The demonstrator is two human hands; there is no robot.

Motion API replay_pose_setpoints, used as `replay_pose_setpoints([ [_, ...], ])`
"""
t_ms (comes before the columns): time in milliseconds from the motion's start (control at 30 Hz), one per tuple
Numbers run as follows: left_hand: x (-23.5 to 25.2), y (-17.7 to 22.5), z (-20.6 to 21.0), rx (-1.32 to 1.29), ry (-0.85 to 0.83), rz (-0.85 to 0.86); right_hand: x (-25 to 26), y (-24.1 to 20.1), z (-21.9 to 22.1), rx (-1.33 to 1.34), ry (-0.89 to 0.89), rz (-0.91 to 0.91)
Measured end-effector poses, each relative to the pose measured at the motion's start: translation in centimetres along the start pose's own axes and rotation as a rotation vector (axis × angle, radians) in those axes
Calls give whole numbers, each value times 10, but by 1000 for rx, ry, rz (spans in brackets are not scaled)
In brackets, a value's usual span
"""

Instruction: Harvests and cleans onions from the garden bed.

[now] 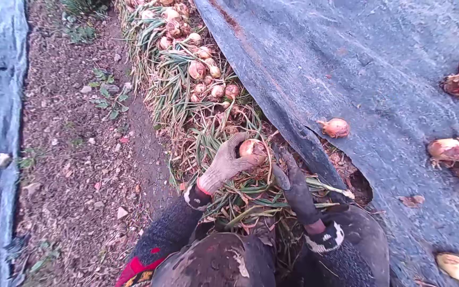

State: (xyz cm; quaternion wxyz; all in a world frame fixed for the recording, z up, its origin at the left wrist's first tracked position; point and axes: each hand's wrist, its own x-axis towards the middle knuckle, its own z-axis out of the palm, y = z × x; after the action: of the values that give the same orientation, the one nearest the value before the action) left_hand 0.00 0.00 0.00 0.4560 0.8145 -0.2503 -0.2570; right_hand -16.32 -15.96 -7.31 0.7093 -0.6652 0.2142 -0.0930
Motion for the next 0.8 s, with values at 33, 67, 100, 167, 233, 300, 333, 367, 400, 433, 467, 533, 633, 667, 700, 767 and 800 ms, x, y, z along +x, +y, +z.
replay_pose_setpoints([
  [33, -10, 6, 10, -37, -87, -59, -3, 0, 3, 55, -2, -34],
  [67, -19, 11, 18, -47, -179, -111, -6, -1, 5, 108, -5, -60],
  [100, -25, 14, 23, -32, -260, -144, -9, -1, 7, 148, 9, -64],
  [167, -35, 15, 24, 27, -358, -148, -14, -2, 6, 220, 14, -35],
  [233, -42, 10, 22, 94, -347, -70, -17, -2, 5, 287, -25, 18],
  [300, -46, 1, 20, 201, -271, 57, -16, -5, 7, 294, -57, 95],
  [333, -48, -4, 20, 234, -238, 98, -15, -6, 10, 294, -58, 117],
  [367, -50, -8, 20, 237, -216, 112, -15, -8, 13, 296, -60, 120],
  [400, -51, -11, 20, 220, -200, 117, -14, -10, 14, 308, -60, 113],
  [433, -51, -11, 21, 200, -181, 117, -15, -11, 14, 351, -64, 106],
  [467, -51, -12, 21, 184, -147, 103, -17, -13, 12, 436, -75, 95],
  [533, -42, -25, 17, 237, 8, -5, -29, -27, 3, 593, -136, 52],
  [633, -21, -69, -15, 130, 198, -328, -37, -51, -9, 499, -147, -72],
  [667, -20, -72, -27, -80, 213, -405, -35, -43, -8, 343, -117, -91],
  [700, -20, -69, -34, -279, 213, -434, -32, -28, -10, 93, -152, -76],
  [767, -15, -46, -36, -363, 189, -386, -23, 4, -3, -271, -279, -25],
  [800, -14, -31, -29, -223, 183, -339, -23, 12, 3, -251, -326, 12],
])
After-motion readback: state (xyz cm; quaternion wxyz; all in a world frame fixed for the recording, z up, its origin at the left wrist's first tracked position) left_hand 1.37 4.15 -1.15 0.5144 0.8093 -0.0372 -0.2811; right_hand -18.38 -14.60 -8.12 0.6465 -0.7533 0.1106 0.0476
